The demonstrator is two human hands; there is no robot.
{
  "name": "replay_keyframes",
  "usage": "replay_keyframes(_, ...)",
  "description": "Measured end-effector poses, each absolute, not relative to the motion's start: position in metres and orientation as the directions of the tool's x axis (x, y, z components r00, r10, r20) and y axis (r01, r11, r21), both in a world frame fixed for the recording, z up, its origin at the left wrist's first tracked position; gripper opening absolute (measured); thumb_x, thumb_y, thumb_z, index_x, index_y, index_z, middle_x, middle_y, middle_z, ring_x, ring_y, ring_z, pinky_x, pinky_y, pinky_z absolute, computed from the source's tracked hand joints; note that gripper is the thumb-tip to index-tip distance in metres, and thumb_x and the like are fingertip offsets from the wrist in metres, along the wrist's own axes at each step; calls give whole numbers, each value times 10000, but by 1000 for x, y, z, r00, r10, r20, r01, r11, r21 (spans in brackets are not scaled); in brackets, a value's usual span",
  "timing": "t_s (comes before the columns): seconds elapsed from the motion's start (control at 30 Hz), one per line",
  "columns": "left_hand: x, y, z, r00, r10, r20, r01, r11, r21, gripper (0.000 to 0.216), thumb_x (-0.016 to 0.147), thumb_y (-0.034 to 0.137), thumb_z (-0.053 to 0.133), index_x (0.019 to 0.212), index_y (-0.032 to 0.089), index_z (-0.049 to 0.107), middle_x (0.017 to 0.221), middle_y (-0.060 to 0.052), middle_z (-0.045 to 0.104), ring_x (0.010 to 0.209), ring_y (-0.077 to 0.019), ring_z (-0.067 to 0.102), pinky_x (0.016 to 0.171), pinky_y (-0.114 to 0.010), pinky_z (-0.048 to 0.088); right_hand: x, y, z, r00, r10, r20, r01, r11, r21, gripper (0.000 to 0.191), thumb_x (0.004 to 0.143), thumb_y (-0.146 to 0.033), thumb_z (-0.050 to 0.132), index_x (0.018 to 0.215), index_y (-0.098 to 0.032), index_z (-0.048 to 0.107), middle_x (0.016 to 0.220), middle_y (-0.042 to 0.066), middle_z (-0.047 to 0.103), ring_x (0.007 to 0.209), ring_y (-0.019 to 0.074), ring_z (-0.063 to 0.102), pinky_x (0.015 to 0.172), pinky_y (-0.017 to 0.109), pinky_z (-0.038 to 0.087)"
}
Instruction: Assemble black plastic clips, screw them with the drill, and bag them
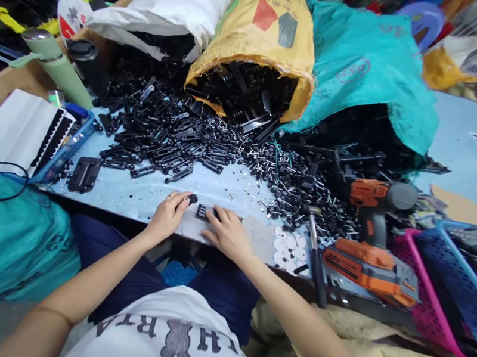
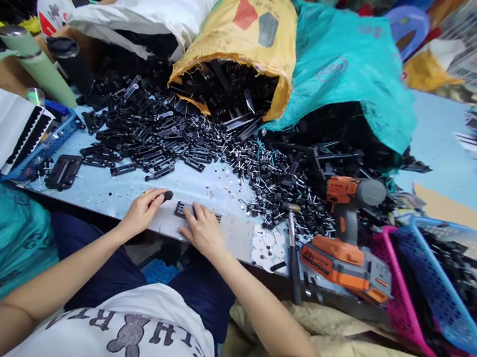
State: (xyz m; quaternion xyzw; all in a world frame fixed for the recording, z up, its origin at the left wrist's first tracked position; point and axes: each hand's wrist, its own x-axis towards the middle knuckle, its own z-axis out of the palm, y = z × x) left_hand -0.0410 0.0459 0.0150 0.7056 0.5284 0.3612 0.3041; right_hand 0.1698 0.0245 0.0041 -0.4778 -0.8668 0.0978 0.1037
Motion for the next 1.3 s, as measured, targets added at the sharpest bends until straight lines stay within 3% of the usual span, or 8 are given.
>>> replay_keyframes(0.13,-31,35,15,180,964,198,453,-260,853,307,903,309,452,1150,191,591,941,-71,618,800,-154,605,732,-297,505,161,35,2,-335,939,74,694,299,-655,421,926,-401,392,1295,-215,475,1094,116,576,959,219,563,864,403,466)
replay_keyframes(0.2,-24,30,18,185,960,209,407,-268,873,319,899,310,465,1172,194,583,919,-66,613,805,-151,600,737,-291,503,155,39,4,-226,974,-15,446,90,-890,476,939,-449,319,1343,-217,419,973,85,611,766,171,606,707,338,525)
replay_keyframes(0.27,-19,27,25,171,957,235,389,-285,876,316,901,309,463,1169,195,586,925,-66,606,827,-151,593,761,-296,499,150,37,8,-219,973,-72,208,-25,-978,530,928,-493,311,1374,-216,380,878,58,614,610,135,587,563,288,525)
replay_keyframes(0.37,-16,22,37,133,951,279,436,-309,845,306,897,310,473,1161,201,583,944,-62,600,877,-157,578,818,-316,484,152,31,15,-255,965,61,117,93,-989,532,885,-503,431,1344,-234,439,964,63,589,576,101,556,513,259,512)
replay_keyframes(0.5,-17,19,46,152,935,321,481,-353,803,369,892,300,484,1247,205,511,947,-60,586,893,-158,568,831,-320,481,161,29,26,-310,910,274,245,355,-902,468,880,-420,497,1316,-252,478,1054,77,561,704,117,562,609,274,529)
replay_keyframes(0.83,-9,33,49,227,806,547,378,-590,713,336,909,227,452,1227,201,554,884,-55,562,811,-129,559,726,-264,488,164,30,42,-340,801,492,410,597,-689,478,904,-339,477,1368,-248,406,951,69,559,846,163,553,737,312,508)
replay_keyframes(1.03,6,31,55,-67,802,594,380,-530,758,332,930,235,398,1209,170,566,917,-80,589,820,-138,566,726,-279,497,135,19,42,-90,818,568,461,540,-704,508,921,-335,421,1412,-242,327,1032,101,558,884,186,548,761,335,502)
replay_keyframes(1.3,-13,49,49,165,826,538,357,-559,749,319,928,295,397,1142,171,599,941,-82,616,868,-153,581,773,-309,501,131,22,24,-83,892,445,446,432,-784,543,910,-426,409,1414,-242,327,1017,101,563,871,202,553,783,369,492)
